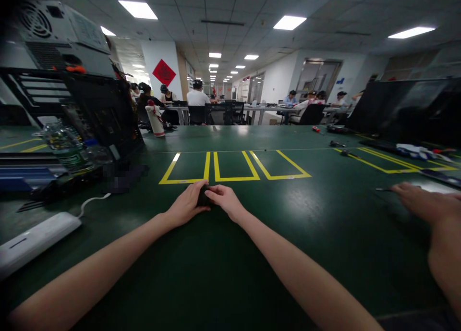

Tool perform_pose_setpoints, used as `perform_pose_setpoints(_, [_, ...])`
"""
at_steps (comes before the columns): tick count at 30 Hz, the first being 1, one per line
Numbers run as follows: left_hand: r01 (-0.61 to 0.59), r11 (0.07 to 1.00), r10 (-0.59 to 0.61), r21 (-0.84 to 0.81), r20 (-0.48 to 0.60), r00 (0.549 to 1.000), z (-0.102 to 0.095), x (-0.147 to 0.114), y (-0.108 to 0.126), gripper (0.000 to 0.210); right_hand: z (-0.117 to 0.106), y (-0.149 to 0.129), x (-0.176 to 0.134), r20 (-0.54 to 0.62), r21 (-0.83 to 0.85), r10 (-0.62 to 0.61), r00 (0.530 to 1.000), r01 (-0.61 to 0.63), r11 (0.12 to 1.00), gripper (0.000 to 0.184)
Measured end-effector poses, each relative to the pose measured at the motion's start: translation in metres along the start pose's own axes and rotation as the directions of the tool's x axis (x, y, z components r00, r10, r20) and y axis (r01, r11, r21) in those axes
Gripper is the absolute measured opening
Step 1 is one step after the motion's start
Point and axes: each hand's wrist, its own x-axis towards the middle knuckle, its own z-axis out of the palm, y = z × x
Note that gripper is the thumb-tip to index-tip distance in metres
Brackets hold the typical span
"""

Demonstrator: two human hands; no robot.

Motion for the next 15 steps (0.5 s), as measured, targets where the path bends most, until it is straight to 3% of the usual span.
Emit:
perform_pose_setpoints(8, [-0.03,1.0,0.03,0.005,0.011,0.999,-0.0067,-0.0098,-0.0005,0.069,0.0049,-0.0036,-0.0058,0.045,-0.037,-0.114,0.992,0.116,0.993,0.031])
perform_pose_setpoints(15, [0.052,0.991,-0.053,0.121,0.002,0.999,-0.0068,-0.0079,0.0019,0.069,0.0039,0.0008,-0.0017,0.069,-0.017,-0.153,0.986,0.155,0.988,0.029])
